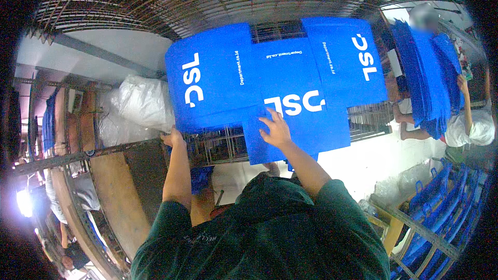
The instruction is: The person repeatedly picks up blue tote bags from a stack, unfolds them, and folds them flat. They then place the folded bags onto a metal wire rack. The task is performed continuously in a repetitive manner.
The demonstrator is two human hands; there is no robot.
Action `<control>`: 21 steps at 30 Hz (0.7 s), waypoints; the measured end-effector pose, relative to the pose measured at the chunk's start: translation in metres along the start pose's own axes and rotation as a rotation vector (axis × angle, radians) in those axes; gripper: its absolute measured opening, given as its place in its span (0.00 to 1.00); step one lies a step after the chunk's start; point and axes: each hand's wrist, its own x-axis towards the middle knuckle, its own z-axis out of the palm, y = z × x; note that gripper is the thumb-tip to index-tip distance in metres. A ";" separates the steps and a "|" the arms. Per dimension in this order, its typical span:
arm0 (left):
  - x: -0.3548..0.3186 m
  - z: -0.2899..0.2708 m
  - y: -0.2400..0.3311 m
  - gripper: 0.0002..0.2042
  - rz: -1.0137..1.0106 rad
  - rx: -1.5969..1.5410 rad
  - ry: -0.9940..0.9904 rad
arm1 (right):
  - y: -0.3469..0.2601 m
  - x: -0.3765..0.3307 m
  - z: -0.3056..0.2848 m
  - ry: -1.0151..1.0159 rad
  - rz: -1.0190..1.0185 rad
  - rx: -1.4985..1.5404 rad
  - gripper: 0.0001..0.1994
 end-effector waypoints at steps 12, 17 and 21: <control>-0.299 -0.055 0.331 0.30 0.373 -1.251 -1.516 | 0.161 -0.205 -0.197 0.415 0.686 -0.002 0.16; -0.407 -0.109 0.440 0.34 0.339 -1.355 -1.791 | 0.247 -0.290 -0.264 0.693 0.916 0.073 0.18; -0.439 -0.111 0.473 0.31 0.168 -1.372 -1.716 | 0.331 -0.321 -0.332 1.011 0.910 0.190 0.16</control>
